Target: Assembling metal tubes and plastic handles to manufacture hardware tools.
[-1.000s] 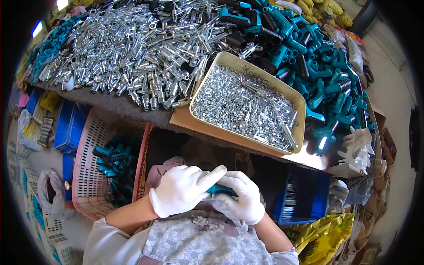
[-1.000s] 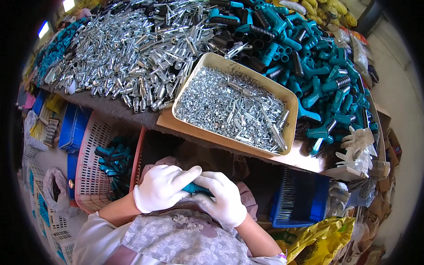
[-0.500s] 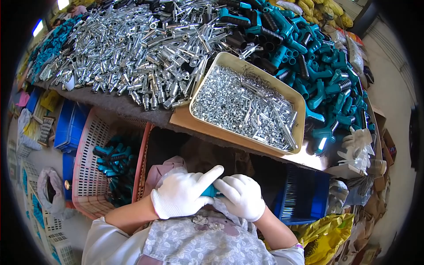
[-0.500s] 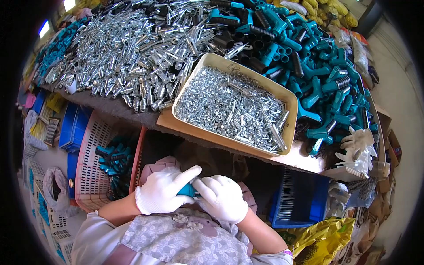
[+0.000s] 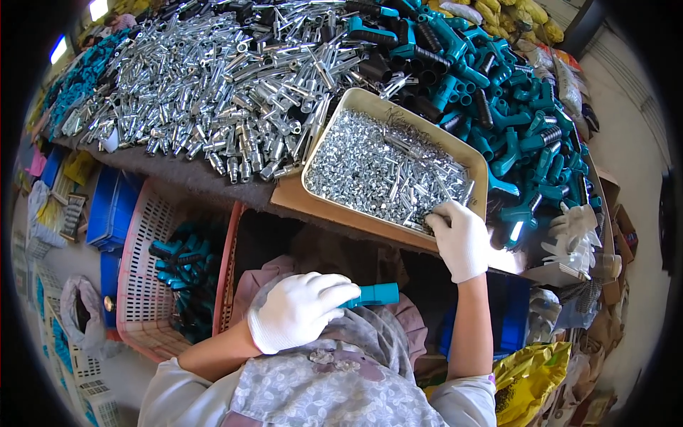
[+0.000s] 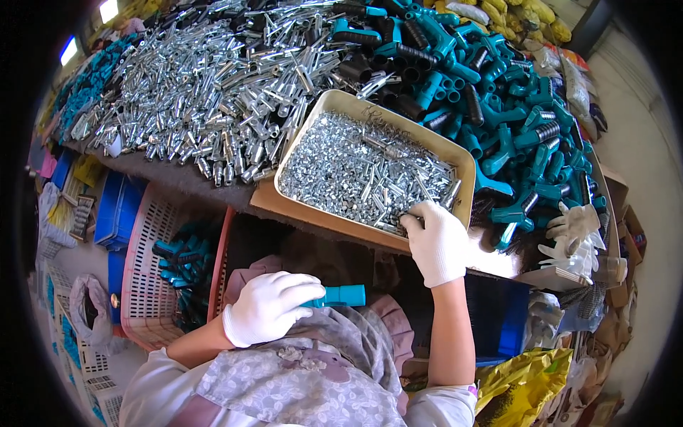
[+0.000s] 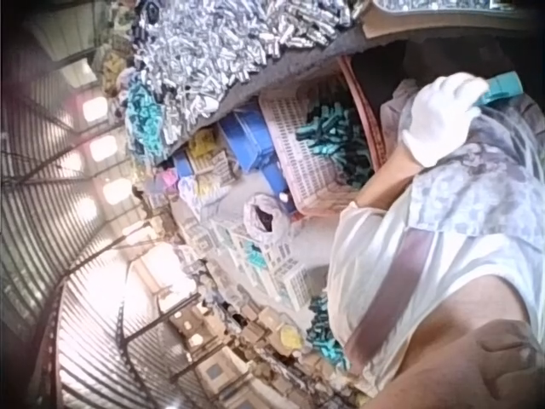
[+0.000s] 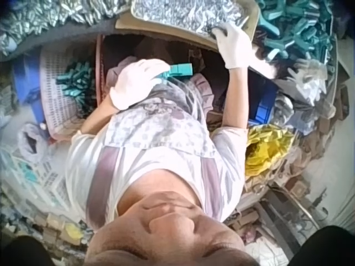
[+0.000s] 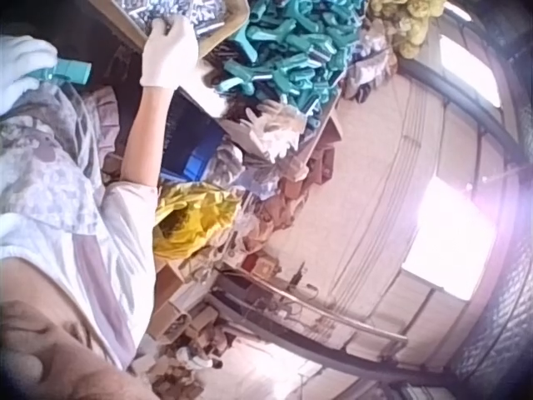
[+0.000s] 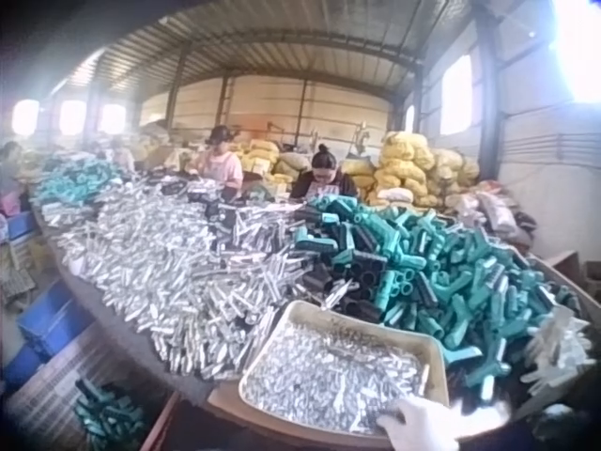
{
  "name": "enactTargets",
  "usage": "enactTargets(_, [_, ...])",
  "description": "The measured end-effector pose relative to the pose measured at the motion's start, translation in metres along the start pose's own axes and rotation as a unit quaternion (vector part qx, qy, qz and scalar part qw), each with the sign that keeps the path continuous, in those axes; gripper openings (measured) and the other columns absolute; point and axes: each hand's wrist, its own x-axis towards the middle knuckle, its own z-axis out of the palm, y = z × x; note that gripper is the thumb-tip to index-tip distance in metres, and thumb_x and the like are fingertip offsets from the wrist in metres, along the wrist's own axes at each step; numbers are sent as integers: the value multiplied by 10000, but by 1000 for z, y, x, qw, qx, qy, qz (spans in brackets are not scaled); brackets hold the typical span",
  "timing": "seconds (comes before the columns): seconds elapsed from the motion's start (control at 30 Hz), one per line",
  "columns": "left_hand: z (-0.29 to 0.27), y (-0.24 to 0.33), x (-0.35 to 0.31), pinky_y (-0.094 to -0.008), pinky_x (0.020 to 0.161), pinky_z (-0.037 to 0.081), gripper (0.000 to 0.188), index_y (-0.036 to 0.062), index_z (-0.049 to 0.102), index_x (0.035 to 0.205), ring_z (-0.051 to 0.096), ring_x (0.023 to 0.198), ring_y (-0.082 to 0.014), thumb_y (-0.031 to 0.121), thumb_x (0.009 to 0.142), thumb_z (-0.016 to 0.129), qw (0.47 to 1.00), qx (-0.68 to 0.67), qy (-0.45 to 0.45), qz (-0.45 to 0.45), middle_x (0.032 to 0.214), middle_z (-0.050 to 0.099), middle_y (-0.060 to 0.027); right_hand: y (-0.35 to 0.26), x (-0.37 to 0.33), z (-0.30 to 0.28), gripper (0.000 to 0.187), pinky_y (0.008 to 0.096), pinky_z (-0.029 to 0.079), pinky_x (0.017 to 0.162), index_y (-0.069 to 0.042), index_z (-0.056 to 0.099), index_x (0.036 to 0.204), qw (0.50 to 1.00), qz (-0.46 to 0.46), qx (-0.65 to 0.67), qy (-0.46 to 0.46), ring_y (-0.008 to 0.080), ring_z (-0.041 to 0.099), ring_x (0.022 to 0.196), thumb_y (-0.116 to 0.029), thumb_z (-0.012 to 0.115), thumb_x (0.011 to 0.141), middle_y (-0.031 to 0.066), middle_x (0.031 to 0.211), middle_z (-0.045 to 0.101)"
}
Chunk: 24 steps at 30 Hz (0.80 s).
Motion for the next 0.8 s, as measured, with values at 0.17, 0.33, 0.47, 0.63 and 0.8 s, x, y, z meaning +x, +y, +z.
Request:
enactTargets(0.17, [2, -6, -6, -373, 747, 552, 417, 87, 625, 1172, 681, 880, -294, 112, 780, 766, 1000, -9, 22, -3, 1096, 666, -95, 4, -1, 4, 158, 396, 525, 736, -36, 704, 906, 999, 4, 40, 13, 350, 676, 807, -182, 695, 847, 165, 862, 697])
enactTargets(0.33, [3, -7, -6, -371, 746, 555, 381, 90, 646, 1142, 688, 874, -296, 142, 787, 774, 999, -34, 26, -35, 1079, 673, -96, -4, 5, -1, 146, 402, 521, 730, -35, 686, 863, 1000, 11, 20, 6, 350, 672, 810, -180, 696, 852, 157, 849, 693])
enactTargets(0.47, [3, -6, -4, -376, 753, 556, 375, 84, 660, 1135, 690, 886, -312, 143, 785, 782, 995, -61, 47, -59, 1074, 684, -109, -4, 5, 5, 134, 407, 514, 723, -36, 675, 878, 1000, -6, 13, 5, 354, 665, 806, -169, 684, 868, 156, 850, 688])
enactTargets(0.63, [5, -7, -4, -374, 772, 557, 384, 71, 663, 1147, 694, 896, -331, 127, 788, 786, 983, -133, 52, -112, 1069, 699, -130, 6, 4, 16, 88, 362, 510, 663, -12, 626, 861, 981, -44, 106, 159, 295, 642, 687, -79, 670, 898, 154, 781, 657])
enactTargets(0.8, [4, -5, -4, -338, 785, 556, 427, 62, 657, 1182, 711, 906, -296, 115, 784, 804, 967, -195, 38, -159, 1077, 702, -145, 17, 6, 21, 88, 319, 496, 624, 2, 598, 925, 977, -43, 107, 181, 224, 628, 642, -73, 643, 927, 131, 765, 657])
